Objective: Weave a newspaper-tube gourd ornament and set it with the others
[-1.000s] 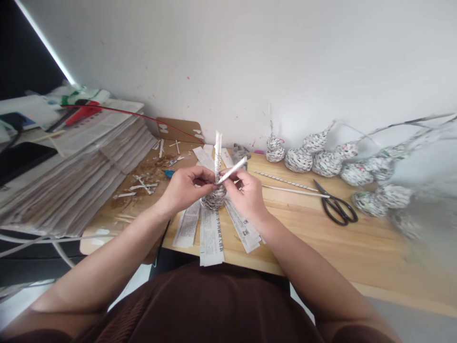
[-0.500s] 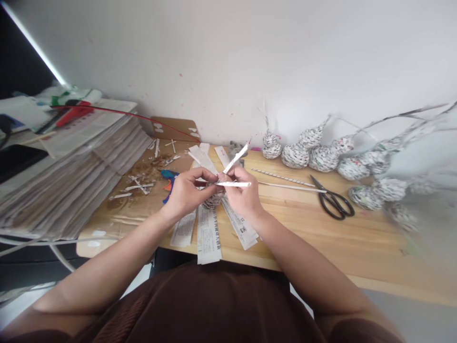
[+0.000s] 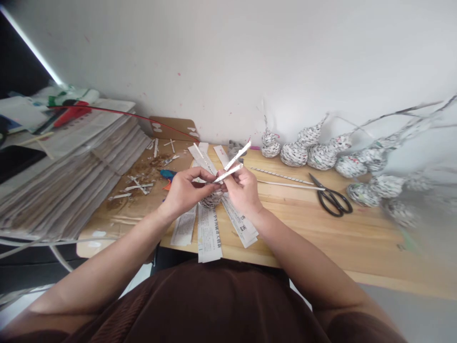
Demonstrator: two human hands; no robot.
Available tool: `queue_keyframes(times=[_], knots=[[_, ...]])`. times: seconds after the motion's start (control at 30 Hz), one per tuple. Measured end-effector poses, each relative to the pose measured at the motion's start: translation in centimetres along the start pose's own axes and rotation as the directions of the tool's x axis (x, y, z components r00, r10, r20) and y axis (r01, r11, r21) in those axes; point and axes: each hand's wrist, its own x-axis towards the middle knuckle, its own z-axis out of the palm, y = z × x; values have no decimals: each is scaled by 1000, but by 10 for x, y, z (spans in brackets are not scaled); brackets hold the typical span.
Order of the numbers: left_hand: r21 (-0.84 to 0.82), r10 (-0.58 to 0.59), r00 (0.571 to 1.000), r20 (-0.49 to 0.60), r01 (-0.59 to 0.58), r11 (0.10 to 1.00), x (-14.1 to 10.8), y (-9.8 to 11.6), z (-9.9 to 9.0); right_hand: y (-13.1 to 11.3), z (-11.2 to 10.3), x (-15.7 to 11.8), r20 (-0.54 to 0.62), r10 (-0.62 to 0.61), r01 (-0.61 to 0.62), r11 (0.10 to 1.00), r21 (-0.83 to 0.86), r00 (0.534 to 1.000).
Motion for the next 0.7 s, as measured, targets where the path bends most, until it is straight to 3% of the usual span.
queue_keyframes(times=[0.2, 0.4, 0.6, 0.7], knots=[[-22, -37, 998, -57, 36, 999, -2, -4, 0, 0, -7, 7, 122, 27, -23, 999, -36, 992], [-7, -81, 995, -52, 81, 997, -2, 0, -5, -1, -21, 13, 285, 91, -78, 995, -54, 954], [31, -64, 995, -80, 67, 997, -3, 1, -5, -3, -22, 11, 280, 123, -97, 990, -105, 952], [47, -41, 995, -93, 45, 998, -4, 0, -3, -4, -17, 6, 224, 67, -34, 988, -150, 972]])
